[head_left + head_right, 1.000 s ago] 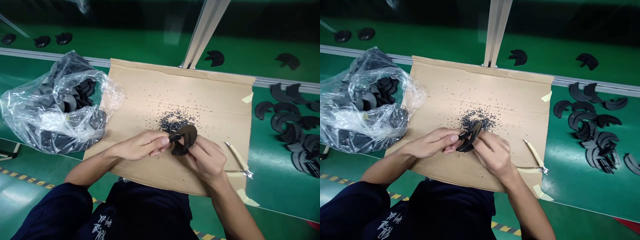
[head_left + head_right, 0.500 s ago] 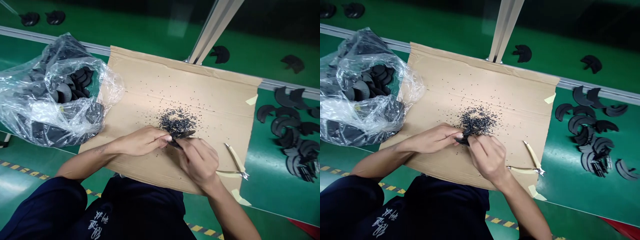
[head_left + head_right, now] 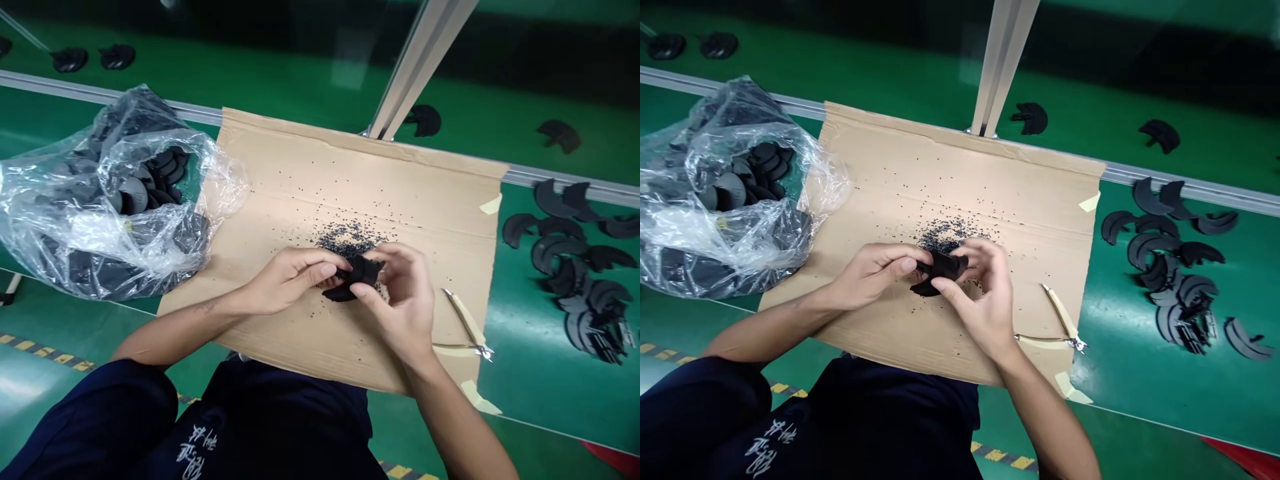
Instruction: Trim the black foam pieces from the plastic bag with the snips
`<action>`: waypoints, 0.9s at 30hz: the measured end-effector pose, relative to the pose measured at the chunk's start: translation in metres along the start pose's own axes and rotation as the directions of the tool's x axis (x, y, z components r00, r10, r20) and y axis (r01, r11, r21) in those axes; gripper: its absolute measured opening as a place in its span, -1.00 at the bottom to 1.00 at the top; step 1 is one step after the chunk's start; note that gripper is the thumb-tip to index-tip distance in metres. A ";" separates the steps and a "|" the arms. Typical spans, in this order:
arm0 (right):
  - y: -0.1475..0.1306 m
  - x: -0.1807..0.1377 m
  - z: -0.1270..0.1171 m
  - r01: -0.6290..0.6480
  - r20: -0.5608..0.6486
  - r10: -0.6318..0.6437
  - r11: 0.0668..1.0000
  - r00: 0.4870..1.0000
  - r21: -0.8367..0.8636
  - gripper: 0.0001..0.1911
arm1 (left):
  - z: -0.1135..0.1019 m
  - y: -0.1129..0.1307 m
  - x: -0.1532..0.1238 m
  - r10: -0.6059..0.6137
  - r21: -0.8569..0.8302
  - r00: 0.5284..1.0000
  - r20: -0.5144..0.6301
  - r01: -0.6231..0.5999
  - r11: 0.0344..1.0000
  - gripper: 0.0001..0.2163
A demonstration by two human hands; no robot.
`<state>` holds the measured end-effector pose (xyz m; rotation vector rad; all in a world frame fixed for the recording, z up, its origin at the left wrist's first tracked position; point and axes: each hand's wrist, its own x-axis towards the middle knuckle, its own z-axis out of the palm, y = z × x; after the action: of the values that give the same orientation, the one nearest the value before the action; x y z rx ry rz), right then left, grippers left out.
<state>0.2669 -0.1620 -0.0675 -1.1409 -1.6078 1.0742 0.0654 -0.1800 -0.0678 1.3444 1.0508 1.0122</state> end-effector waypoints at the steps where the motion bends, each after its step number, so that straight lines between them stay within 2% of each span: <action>1: -0.001 0.001 0.000 -0.080 0.096 0.074 0.995 0.993 0.061 -0.69 | 0.000 -0.001 0.001 -0.059 -0.067 0.998 0.020 0.060 0.996 -0.64; 2: -0.002 0.002 0.001 -0.150 0.174 0.130 0.983 0.976 0.107 -0.72 | -0.001 -0.002 0.003 -0.112 -0.122 0.993 0.041 0.116 0.986 -0.61; 4: -0.003 0.003 0.001 -0.242 0.236 0.199 0.955 0.951 0.172 -0.71 | -0.001 -0.006 0.005 -0.187 -0.202 0.979 0.075 0.199 0.959 -0.56; 8: -0.001 0.005 0.004 -0.297 0.212 0.247 0.921 0.946 0.251 -0.67 | 0.001 -0.012 0.008 -0.237 -0.280 0.968 0.080 0.250 0.927 -0.51; 11: 0.001 0.005 0.006 -0.295 0.193 0.248 0.914 0.949 0.279 -0.68 | 0.003 -0.014 0.007 -0.203 -0.269 0.978 0.051 0.210 0.940 -0.54; 15: 0.001 0.004 0.008 -0.260 0.147 0.227 0.925 0.963 0.277 -0.69 | 0.008 -0.018 0.007 -0.140 -0.219 0.990 0.014 0.139 0.966 -0.61; 19: -0.001 0.007 0.007 -0.224 0.119 0.200 0.943 0.973 0.245 -0.74 | 0.011 -0.016 0.008 -0.098 -0.134 0.995 0.023 0.100 0.986 -0.62; 21: 0.002 0.010 0.006 -0.248 0.145 0.219 0.941 0.965 0.231 -0.75 | 0.005 -0.008 0.008 -0.056 -0.024 0.997 0.046 0.057 0.998 -0.64; 23: 0.007 0.013 0.006 -0.286 0.173 0.245 0.918 0.954 0.274 -0.74 | -0.013 0.005 0.005 0.011 0.191 0.998 0.055 -0.021 0.981 -0.66; 24: 0.010 0.015 0.005 -0.310 0.191 0.260 0.896 0.947 0.317 -0.73 | -0.027 0.013 0.004 0.037 0.359 0.998 0.047 -0.052 0.932 -0.68; 25: 0.012 0.016 0.006 -0.337 0.207 0.277 0.867 0.938 0.366 -0.71 | -0.043 0.022 0.002 0.031 0.562 0.999 0.021 -0.038 0.827 -0.72; 26: 0.014 0.017 0.006 -0.365 0.220 0.298 0.834 0.929 0.413 -0.70 | -0.063 0.031 0.000 0.011 0.750 1.000 -0.024 0.010 0.662 -0.76; 27: 0.015 0.018 0.006 -0.394 0.231 0.322 0.799 0.918 0.454 -0.68 | -0.084 0.039 -0.001 -0.041 0.894 0.993 -0.107 0.114 0.434 -0.79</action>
<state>0.2609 -0.1424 -0.0802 -1.0490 -1.1267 1.7379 -0.0149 -0.1612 -0.0261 2.0916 1.8401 0.3437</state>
